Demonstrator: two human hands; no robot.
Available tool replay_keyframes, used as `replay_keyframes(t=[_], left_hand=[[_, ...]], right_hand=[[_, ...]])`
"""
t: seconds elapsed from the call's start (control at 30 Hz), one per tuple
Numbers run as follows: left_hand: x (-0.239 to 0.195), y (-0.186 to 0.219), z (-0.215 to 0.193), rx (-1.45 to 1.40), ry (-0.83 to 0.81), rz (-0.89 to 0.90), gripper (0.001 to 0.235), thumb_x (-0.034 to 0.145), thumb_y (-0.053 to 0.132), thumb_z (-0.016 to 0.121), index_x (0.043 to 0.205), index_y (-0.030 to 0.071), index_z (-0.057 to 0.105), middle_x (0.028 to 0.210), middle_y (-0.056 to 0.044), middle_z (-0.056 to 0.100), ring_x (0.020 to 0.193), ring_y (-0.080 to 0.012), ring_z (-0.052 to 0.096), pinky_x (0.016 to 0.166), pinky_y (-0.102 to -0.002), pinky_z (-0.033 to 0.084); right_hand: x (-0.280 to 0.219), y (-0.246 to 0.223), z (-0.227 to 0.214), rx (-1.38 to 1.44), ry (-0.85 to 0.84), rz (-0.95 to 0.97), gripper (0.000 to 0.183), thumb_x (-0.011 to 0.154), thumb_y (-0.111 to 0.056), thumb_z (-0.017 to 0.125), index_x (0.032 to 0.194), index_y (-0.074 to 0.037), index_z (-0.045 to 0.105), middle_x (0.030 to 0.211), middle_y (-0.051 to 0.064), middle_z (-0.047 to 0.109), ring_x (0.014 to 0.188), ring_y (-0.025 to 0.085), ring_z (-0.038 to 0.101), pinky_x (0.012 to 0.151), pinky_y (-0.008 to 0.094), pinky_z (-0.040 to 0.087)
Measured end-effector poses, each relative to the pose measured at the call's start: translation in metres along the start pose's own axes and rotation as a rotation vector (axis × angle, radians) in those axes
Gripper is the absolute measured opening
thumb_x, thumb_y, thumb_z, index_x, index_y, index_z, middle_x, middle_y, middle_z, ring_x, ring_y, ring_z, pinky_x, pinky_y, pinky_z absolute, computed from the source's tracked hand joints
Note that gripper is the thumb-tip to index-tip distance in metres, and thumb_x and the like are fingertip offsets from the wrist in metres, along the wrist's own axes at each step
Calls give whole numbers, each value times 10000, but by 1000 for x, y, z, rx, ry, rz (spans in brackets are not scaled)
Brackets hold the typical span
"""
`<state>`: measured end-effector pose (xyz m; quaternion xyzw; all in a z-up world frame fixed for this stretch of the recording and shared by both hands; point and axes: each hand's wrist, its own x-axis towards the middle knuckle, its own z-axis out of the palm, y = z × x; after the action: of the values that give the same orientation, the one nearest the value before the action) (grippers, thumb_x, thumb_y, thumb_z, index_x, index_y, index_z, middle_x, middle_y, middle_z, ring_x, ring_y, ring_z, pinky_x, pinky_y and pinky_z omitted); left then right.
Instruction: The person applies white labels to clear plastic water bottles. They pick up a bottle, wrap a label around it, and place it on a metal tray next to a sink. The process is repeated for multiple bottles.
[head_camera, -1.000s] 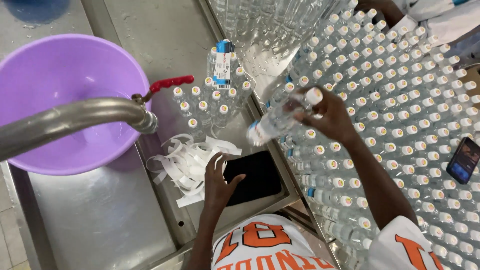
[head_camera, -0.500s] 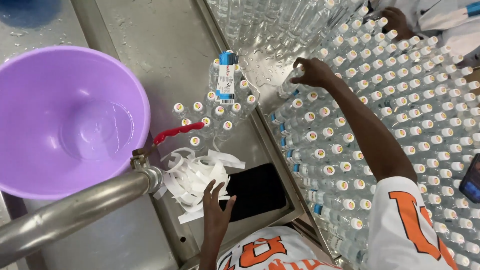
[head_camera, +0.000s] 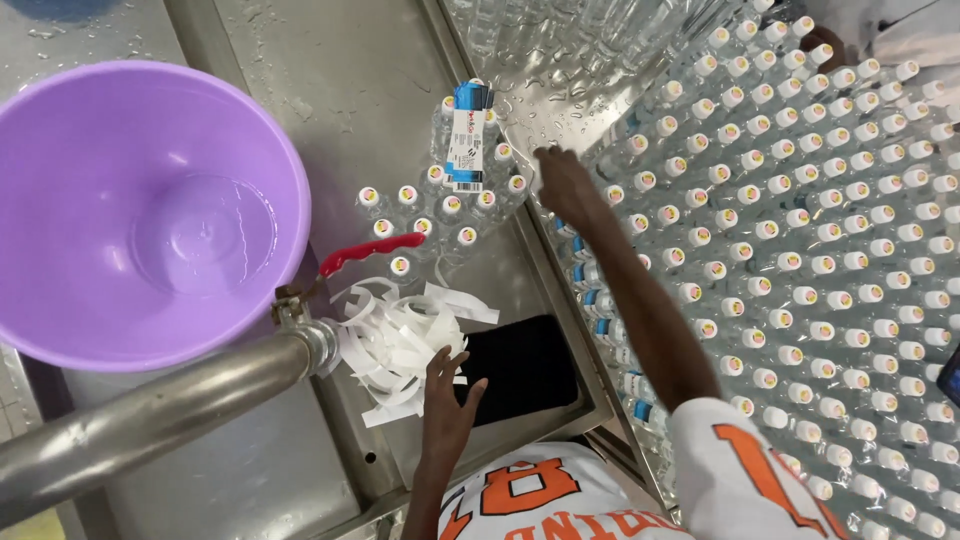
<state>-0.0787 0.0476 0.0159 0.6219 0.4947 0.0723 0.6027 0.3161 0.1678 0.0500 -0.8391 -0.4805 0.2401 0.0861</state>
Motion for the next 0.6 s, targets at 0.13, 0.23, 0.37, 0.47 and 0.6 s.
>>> replay_keyframes(t=[0.13, 0.23, 0.37, 0.47, 0.6], left_hand=[[-1, 1, 3, 42, 32, 111, 536, 1000, 376, 726, 1498, 205, 628, 1713, -48, 399, 1576, -269, 444, 1206, -507, 467], [-1, 8, 10, 9, 55, 195, 486, 1000, 327, 737, 1452, 172, 652, 1660, -69, 456, 1522, -272, 513, 1190, -459, 505], [-12, 19, 10, 36, 11, 242, 443, 1043, 353, 710, 1443, 173, 639, 1634, -96, 449, 1532, -340, 488, 1188, -536, 510], [-17, 27, 12, -34, 26, 249, 364, 1077, 353, 697, 1393, 177, 653, 1589, -108, 466, 1488, -385, 535, 1205, -538, 520], [-22, 21, 22, -171, 59, 285, 289, 1124, 324, 644, 1348, 144, 677, 1552, -105, 482, 1478, -378, 533, 1181, -508, 535]], right_hand=[[20, 20, 98, 202, 31, 15, 806, 805, 136, 521, 1567, -93, 395, 1502, 269, 483, 1273, 523, 501, 932, 645, 484], [17, 27, 123, 423, 337, -86, 726, 891, -158, 869, 1485, -111, 455, 1471, 162, 659, 1309, 438, 651, 945, 563, 554], [-54, 23, 141, 532, 541, -108, 593, 880, -146, 861, 1391, -58, 573, 1296, 222, 710, 1203, 441, 703, 976, 547, 591], [-131, 20, 141, 610, 585, -61, 653, 941, -259, 873, 1463, -38, 548, 1383, 256, 621, 1325, 487, 622, 1115, 631, 560], [-199, 37, 171, 865, 494, 38, 763, 1039, -397, 797, 1495, 51, 379, 1469, 350, 507, 1398, 537, 530, 1121, 724, 517]])
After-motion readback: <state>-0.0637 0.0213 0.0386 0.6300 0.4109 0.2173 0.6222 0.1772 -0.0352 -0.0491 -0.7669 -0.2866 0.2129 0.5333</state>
